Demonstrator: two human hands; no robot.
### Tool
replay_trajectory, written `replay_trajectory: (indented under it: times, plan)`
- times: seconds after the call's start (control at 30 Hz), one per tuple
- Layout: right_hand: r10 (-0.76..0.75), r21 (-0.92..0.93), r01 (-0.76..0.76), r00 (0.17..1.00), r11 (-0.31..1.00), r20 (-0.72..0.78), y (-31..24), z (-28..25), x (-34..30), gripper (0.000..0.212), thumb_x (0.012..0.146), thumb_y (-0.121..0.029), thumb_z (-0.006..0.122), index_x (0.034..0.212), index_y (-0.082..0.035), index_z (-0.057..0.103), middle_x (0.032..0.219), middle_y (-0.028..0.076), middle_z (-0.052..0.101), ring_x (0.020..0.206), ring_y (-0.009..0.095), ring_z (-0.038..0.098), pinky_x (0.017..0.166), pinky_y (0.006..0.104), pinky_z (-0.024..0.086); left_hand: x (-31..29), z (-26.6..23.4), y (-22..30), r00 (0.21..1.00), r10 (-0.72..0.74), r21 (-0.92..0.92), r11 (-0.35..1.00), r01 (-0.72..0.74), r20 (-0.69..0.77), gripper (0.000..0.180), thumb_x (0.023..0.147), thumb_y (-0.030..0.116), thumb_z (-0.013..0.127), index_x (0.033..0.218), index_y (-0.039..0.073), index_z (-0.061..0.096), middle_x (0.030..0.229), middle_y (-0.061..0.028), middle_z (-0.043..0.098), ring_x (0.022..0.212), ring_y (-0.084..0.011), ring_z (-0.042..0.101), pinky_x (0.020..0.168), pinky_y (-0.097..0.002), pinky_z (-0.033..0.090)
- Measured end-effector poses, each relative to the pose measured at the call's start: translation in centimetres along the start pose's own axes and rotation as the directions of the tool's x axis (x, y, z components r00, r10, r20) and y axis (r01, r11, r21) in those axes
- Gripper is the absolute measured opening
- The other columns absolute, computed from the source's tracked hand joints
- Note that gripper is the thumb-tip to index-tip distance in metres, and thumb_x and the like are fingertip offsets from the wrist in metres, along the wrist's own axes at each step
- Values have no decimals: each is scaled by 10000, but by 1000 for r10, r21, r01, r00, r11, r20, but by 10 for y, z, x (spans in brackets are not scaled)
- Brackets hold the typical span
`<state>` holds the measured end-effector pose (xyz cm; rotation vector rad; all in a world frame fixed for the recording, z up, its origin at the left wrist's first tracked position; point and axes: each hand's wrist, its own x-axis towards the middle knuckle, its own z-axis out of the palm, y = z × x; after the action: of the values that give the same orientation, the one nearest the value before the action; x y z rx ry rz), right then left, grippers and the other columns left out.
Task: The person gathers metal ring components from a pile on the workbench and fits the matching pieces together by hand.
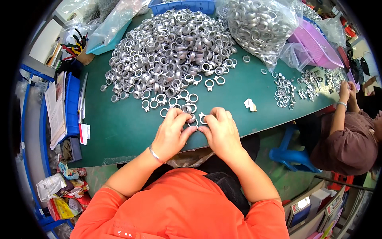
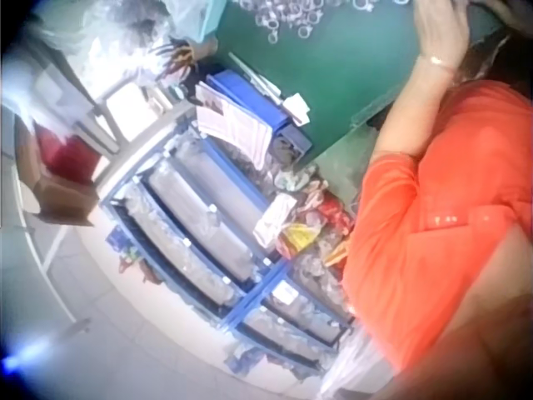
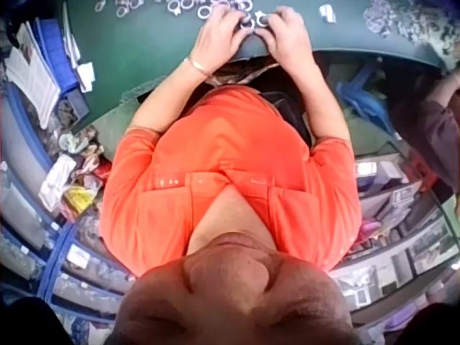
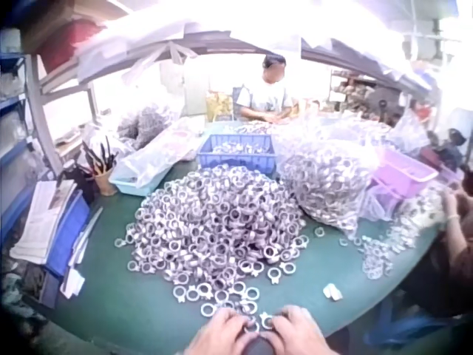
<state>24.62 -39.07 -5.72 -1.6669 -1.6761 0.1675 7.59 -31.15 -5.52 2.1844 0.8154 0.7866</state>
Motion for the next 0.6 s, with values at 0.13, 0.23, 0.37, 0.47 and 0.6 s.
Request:
replay_trajectory:
  times: [0.13,0.23,0.37,0.47,0.6]
  plan:
    - [145,308,-185,978,933,148,14,-4,-6,176,760,-36,764,826,4,606,1061,148,607,862,283,614,750,351,497,-3,-3,-12,994,-93,-264,959,103,48,170,790,-29,740,945,10,682,1059,-92,577,829,-158,636,670,-277,530]
    - [245,722,-446,895,529,373,8,-10,-14,131,841,26,702,909,5,592,1150,146,609,982,192,616,846,307,509,-10,-10,-9,1000,-20,-324,946,27,25,147,782,-51,740,909,5,690,1094,-89,585,917,-176,651,767,-281,557]
    - [48,922,-350,937,165,347,1,-12,-19,181,880,113,608,1010,-6,569,1196,158,588,1075,211,598,950,345,497,-21,-15,1,990,141,-349,928,-131,5,154,755,-64,754,865,28,697,1109,-119,577,927,-217,657,792,-301,560]
    - [-145,860,-353,892,367,428,-7,-27,-21,203,803,127,646,937,-20,603,1128,127,627,1062,226,606,927,347,496,-37,-27,6,914,387,-350,879,-325,123,64,828,-35,673,881,-7,651,1054,-140,590,886,-256,635,761,-335,551]
    - [-274,627,-79,852,775,446,-15,-30,-30,172,773,58,684,897,-53,639,1072,85,629,995,287,591,864,382,486,-50,-34,3,850,383,-272,915,-296,361,149,760,-21,743,881,11,663,1041,-134,565,761,-247,620,697,-316,541]
